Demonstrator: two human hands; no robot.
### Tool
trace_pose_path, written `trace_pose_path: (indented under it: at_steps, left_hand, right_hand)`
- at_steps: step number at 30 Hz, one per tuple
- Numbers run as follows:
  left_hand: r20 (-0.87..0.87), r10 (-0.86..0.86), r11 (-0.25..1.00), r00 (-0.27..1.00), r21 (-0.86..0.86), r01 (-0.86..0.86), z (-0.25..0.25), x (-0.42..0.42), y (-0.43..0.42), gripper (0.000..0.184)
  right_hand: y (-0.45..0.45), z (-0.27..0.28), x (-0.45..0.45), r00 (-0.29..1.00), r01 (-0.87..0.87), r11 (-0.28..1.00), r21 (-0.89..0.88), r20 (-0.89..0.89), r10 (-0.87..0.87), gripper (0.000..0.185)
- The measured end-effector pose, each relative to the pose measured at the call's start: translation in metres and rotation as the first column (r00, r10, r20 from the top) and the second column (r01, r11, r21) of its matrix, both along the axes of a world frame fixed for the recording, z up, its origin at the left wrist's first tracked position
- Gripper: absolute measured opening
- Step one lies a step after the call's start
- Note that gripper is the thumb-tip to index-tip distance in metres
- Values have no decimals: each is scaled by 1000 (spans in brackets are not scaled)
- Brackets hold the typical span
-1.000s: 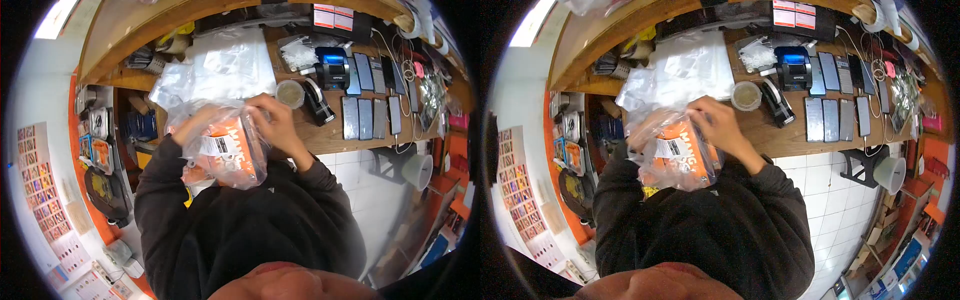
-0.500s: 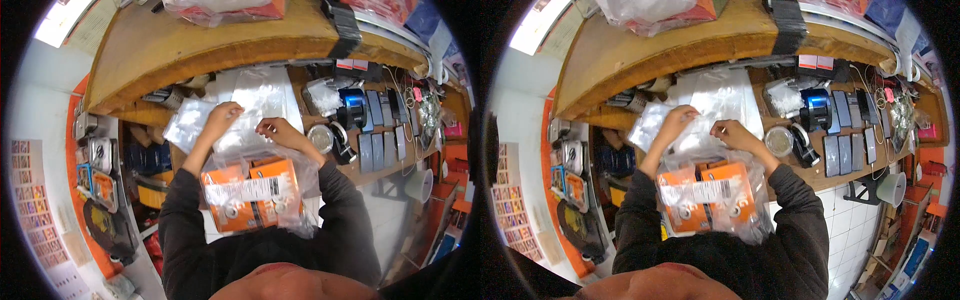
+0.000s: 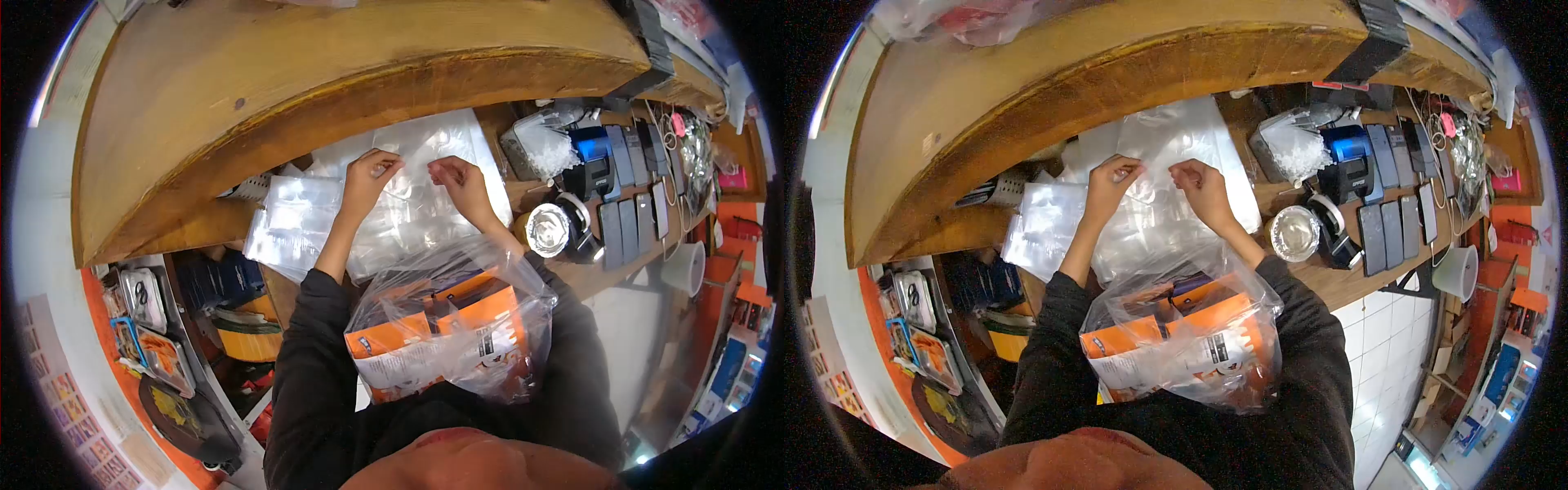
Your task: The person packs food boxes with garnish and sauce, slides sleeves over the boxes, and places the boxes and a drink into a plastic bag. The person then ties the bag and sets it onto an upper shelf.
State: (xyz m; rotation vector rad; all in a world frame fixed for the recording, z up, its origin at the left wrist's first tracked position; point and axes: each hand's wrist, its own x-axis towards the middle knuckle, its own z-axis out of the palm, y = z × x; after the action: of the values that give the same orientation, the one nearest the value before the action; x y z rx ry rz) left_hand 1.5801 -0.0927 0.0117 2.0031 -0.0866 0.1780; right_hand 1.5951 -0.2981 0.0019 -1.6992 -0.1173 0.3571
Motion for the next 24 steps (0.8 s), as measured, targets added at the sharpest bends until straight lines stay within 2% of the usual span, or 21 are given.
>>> trace_pose_path:
  at_steps: [2, 4, 7, 8, 10, 13, 17, 19, 22, 24]
  left_hand:
    - [-7, 2, 1000, 1000, 13, -2, 2, 0, 0, 12]
    - [-6, 3, 999, 1000, -41, -3, 2, -2, 1, 13]
    - [0, -15, 997, 1000, -81, 15, -1, -1, 2, 13]
    - [-2, -19, 996, 1000, -82, 18, -1, -1, 2, 13]
    - [-12, 12, 996, 1000, -83, -13, -1, -1, 2, 12]
    - [3, 14, 995, 1000, -101, -13, -5, 0, 2, 12]
    - [-28, 18, 993, 999, -113, -21, -4, 1, 2, 14]
    - [-24, 34, 992, 999, -120, -36, -7, 0, 3, 15]
    - [-40, 36, 987, 999, -155, -41, -9, 1, 4, 15]
    - [-36, 41, 988, 999, -147, -46, -8, 1, 3, 15]
  right_hand:
    - [9, 6, 1, 1000, 9, 1000, 19, -26, -9, 19]
    - [19, 10, 3, 989, 13, 1000, -12, 146, -11, 26]
    - [24, 3, 11, 983, -27, 999, -33, 179, 32, 25]
    - [24, 0, 12, 984, -24, 999, -33, 177, 29, 25]
    - [23, -3, 13, 998, -21, 999, 28, 53, 20, 24]
    - [22, -4, 13, 1000, -19, 996, 85, 13, 18, 22]
    - [26, -3, 13, 999, -16, 999, 39, 30, 15, 20]
    - [28, -5, 12, 994, -27, 1000, -7, 106, 27, 19]
    - [29, 2, 10, 999, -35, 999, 38, 28, 34, 18]
    - [29, -3, 11, 998, -37, 998, 48, 47, 34, 18]
